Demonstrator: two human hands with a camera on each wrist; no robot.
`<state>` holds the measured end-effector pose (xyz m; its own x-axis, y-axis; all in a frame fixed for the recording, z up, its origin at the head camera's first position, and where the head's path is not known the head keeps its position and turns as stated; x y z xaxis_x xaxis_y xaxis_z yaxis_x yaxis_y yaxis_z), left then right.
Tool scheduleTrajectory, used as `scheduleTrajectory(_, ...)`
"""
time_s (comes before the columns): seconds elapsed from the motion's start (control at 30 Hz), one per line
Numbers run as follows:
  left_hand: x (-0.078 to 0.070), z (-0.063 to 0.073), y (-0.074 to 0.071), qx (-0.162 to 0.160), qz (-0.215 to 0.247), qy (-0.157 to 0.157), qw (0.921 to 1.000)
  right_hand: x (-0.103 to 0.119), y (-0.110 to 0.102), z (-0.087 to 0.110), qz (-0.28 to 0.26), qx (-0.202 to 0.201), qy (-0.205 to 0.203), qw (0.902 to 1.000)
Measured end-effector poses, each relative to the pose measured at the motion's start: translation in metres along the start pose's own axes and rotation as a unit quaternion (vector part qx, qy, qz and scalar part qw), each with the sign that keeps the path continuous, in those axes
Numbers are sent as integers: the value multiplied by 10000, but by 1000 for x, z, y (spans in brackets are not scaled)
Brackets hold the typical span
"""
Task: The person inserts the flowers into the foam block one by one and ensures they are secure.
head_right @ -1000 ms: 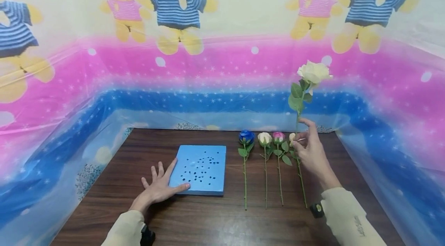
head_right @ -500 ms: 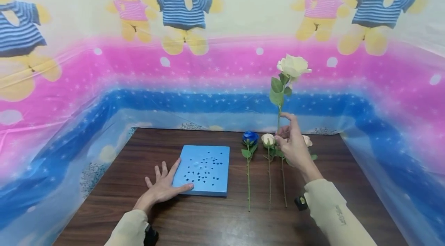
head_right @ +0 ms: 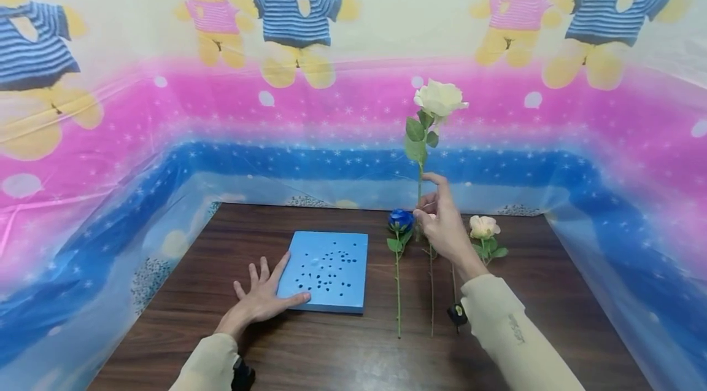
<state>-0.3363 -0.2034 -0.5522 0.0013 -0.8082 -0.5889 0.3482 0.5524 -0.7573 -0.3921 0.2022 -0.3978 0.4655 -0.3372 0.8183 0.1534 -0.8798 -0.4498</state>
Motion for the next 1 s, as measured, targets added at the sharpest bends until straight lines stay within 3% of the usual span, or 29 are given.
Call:
scheduleTrajectory(0.7,3,0,-1,-58,-25,19,10000,24,56,-34,-309,340,-329,9984)
scheduleTrajectory(1.0,3,0,-1,-52,-40,18,10000,33,75,-45,-261,281,-296,9988)
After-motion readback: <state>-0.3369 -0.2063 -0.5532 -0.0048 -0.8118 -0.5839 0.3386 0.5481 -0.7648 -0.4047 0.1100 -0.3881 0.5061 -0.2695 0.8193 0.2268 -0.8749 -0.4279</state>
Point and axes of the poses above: each hand's wrist, its own z-axis away from the middle knuckle, its own y-axis out of the palm, x = y × z, the point moved 6 cm from there along -z, towards the middle knuckle, and after that the axes turned 10 degrees about x, right-handed, at the moved point
